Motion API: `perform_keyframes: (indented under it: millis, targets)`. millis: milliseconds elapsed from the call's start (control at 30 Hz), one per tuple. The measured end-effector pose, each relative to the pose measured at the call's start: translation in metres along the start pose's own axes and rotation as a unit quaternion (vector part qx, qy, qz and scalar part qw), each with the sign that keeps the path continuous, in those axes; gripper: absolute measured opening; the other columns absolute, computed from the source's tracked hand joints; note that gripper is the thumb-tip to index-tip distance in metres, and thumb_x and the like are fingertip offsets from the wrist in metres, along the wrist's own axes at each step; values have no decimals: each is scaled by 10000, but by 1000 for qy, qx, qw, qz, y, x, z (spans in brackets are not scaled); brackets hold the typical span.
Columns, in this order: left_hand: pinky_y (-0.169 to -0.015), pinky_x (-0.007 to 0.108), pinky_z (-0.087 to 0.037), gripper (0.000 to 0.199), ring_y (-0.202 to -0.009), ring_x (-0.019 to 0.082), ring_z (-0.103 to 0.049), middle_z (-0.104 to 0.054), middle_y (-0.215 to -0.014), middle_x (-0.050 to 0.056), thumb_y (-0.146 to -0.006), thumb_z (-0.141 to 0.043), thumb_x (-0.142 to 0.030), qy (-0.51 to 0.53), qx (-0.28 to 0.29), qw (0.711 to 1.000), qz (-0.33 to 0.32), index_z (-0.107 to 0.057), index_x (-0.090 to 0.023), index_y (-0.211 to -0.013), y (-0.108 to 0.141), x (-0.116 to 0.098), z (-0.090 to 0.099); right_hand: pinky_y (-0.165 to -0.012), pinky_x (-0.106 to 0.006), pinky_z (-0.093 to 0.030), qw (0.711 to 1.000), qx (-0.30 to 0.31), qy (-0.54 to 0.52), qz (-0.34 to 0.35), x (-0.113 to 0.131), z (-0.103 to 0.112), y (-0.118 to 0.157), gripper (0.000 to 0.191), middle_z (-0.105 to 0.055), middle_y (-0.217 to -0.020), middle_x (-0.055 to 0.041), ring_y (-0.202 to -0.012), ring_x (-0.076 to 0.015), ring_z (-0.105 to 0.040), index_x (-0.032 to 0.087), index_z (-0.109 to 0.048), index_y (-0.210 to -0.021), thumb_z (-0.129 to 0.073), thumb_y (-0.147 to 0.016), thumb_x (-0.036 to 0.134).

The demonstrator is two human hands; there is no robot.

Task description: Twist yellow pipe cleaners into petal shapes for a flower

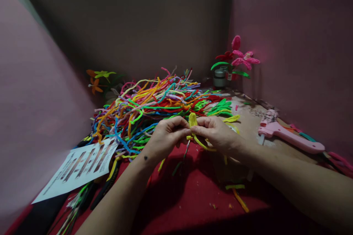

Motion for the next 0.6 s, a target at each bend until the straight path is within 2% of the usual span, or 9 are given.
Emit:
perform_keyframes:
  millis: [167,300,433,600]
  targets:
    - [-402,171,-352,197,-423,57,-437,-521,-545,-30,-678,-653,-296,148,19,988,47,-541,-137,-711,-3,9,-2,-392,-199,-208,999,27,32,12,4,-1,2,327,-407,-471,54,-401,-45,-309,145,-518,-608,-567,-730,444]
    - [-375,156,-334,183,-388,43,-413,-497,-501,-43,-673,-659,-276,241,9,968,67,-550,-135,-716,-4,17,-5,-421,-194,-273,999,48,-15,21,3,-4,2,284,-473,-530,39,-434,-49,-365,132,-550,-646,-599,-713,404]
    - [-403,158,-342,191,-396,44,-421,-494,-470,-45,-675,-658,-293,224,-51,972,47,-553,-138,-711,-4,16,-3,-487,-211,-359,995,73,-54,28,1,-8,2,149,-549,-614,17,-495,-70,-448,135,-579,-706,-615,-699,280]
    - [-435,165,-376,176,-426,52,-451,-515,-500,-46,-706,-626,-309,169,-104,980,14,-547,-153,-721,-1,10,-1,-491,-210,-346,996,47,-68,32,2,-7,2,142,-514,-551,28,-498,-72,-440,137,-584,-670,-598,-715,270]
Point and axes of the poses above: each hand's wrist, its own y-axis away from the middle knuckle, its own z-axis out of the back of the hand, x = y × z, the point moved 4 cm from there along -y, towards the middle knuckle
